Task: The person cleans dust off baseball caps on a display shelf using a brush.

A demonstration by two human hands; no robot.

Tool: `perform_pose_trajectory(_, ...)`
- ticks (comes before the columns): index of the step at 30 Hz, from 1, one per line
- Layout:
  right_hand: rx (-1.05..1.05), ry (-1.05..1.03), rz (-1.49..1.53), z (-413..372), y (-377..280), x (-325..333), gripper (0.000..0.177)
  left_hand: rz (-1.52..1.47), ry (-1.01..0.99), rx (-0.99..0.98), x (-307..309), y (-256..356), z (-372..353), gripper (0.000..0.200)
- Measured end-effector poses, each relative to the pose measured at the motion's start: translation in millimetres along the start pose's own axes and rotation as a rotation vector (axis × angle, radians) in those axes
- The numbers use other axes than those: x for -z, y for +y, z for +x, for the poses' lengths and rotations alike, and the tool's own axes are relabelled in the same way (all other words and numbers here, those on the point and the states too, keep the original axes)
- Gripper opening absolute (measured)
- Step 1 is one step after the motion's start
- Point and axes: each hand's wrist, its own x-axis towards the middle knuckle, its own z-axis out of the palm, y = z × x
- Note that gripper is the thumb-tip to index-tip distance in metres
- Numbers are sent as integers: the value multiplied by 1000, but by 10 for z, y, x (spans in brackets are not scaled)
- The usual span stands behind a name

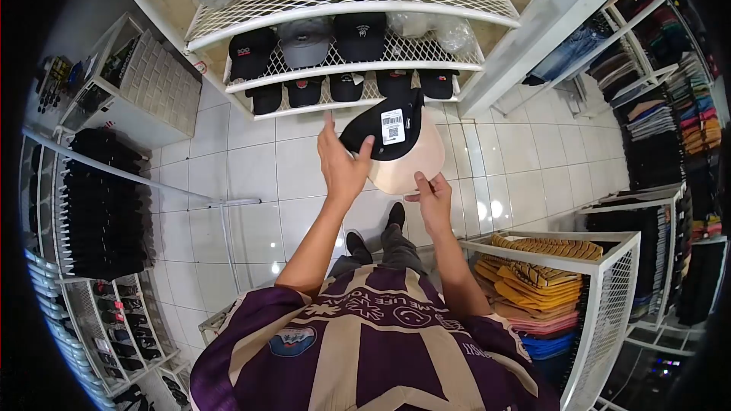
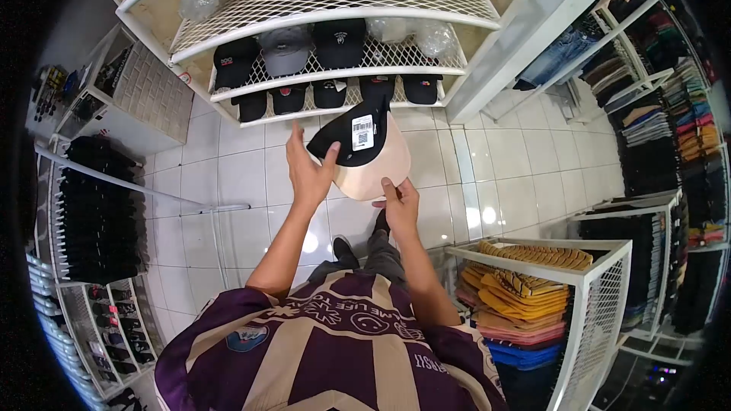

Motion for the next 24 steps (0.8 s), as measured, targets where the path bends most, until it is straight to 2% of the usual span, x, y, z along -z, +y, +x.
perform_pose_trajectory(1, 7, 1, -48, 7, -8, 39, 27, 269, 130, -416, 15, 37, 18, 63)
perform_pose_trajectory(2, 9, -5, -48, 4, -5, 78, 27, 184, -85, -428, -9, 9, 36, 67)
perform_pose_trajectory(4, 48, -81, -189, -38, 4, 120, 27, 118, -456, -303, -61, 133, 36, 69)
perform_pose_trajectory(5, 52, -94, -186, -51, 9, 123, 27, 80, -552, -137, -136, 142, 1, 74)
perform_pose_trajectory(8, 40, -134, -195, -45, -37, 102, 26, -115, -573, 149, -268, 57, 13, 77)
perform_pose_trajectory(10, 18, -159, -240, -51, -58, 166, 26, -183, -589, 102, -262, -62, 123, 71)
perform_pose_trajectory(11, 15, -156, -236, -43, -64, 193, 26, -282, -631, 267, -190, -80, 195, 54)
perform_pose_trajectory(12, 25, -138, -223, -34, -77, 210, 26, -407, -595, 248, -177, -167, 287, 41)
perform_pose_trajectory(13, 35, -120, -210, -42, -78, 240, 26, -291, -582, 202, -71, -181, 456, 33)
perform_pose_trajectory(14, 33, -122, -208, -48, -76, 291, 26, -79, -461, -70, -2, -330, 648, 35)
perform_pose_trajectory(15, 18, -125, -219, -33, -87, 349, 26, 193, -452, -107, 156, -264, 858, 41)
perform_pose_trajectory(16, 3, -131, -233, -18, -99, 398, 26, 329, -271, -235, 251, -256, 974, 43)
perform_pose_trajectory(18, 8, -174, -226, -19, -88, 423, 26, 610, -94, -266, 416, 23, 1110, 51)
perform_pose_trajectory(19, -5, -176, -175, -17, -88, 410, 25, 614, -83, -263, 491, 71, 1119, 51)
perform_pose_trajectory(21, 0, -181, -121, 37, -146, 348, 25, 225, -480, -119, 611, 135, 1215, 65)
perform_pose_trajectory(22, 0, -156, -93, 37, -177, 319, 25, 22, -562, -111, 618, 59, 1198, 81)
perform_pose_trajectory(24, 1, -132, -67, 63, -234, 262, 25, 133, -369, -305, 656, 21, 1031, 90)
